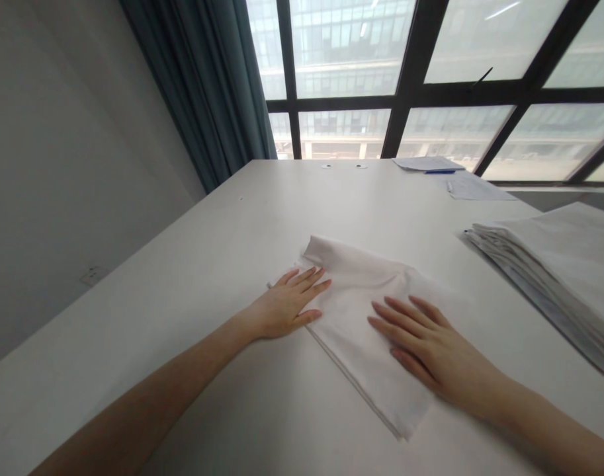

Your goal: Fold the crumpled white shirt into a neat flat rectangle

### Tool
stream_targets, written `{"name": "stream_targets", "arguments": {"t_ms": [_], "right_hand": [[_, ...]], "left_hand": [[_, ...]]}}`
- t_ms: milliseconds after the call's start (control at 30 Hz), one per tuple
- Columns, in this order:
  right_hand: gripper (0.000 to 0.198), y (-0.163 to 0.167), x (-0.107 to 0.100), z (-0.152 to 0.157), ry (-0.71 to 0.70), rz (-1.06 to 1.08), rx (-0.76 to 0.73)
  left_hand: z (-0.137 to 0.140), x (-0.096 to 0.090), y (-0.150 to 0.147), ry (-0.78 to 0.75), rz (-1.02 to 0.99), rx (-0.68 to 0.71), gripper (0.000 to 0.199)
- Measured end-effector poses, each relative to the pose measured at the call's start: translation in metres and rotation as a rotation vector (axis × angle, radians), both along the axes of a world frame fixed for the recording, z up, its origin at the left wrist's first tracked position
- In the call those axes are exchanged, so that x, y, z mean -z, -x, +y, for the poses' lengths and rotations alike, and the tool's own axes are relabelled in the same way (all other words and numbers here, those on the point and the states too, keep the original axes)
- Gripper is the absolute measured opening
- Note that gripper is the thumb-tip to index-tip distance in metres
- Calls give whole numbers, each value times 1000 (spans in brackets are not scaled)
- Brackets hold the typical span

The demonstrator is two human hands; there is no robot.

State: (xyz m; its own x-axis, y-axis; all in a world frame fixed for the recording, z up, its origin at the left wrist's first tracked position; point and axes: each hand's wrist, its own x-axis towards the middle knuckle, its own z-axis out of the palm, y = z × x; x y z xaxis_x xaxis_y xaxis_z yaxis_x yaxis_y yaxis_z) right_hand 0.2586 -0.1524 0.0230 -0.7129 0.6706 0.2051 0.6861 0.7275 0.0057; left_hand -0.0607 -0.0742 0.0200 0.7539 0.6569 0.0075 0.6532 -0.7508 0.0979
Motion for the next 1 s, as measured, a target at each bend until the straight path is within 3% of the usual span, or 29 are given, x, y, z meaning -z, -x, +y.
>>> {"name": "stream_targets", "arguments": {"t_ms": [167,333,600,833,900,1000], "right_hand": [[52,14,-5,-13,131,-84,-196],[56,16,-9,-12,255,-68,-223],[83,-12,-13,4,356,73,-80],[59,-56,6,40,241,207,117],[54,-60,11,44,195,244,158],[44,-59,14,45,138,265,172]], "left_hand": [[5,2,1,27,-59,-35,57],[7,-1,3,-17,-107,-108,52],[8,-21,8,-215,-202,93,31],[-4,-19,5,-341,-372,305,20],[-5,-16,4,-392,-448,261,21],[0,-10,6,-453,-592,-15,29]]}}
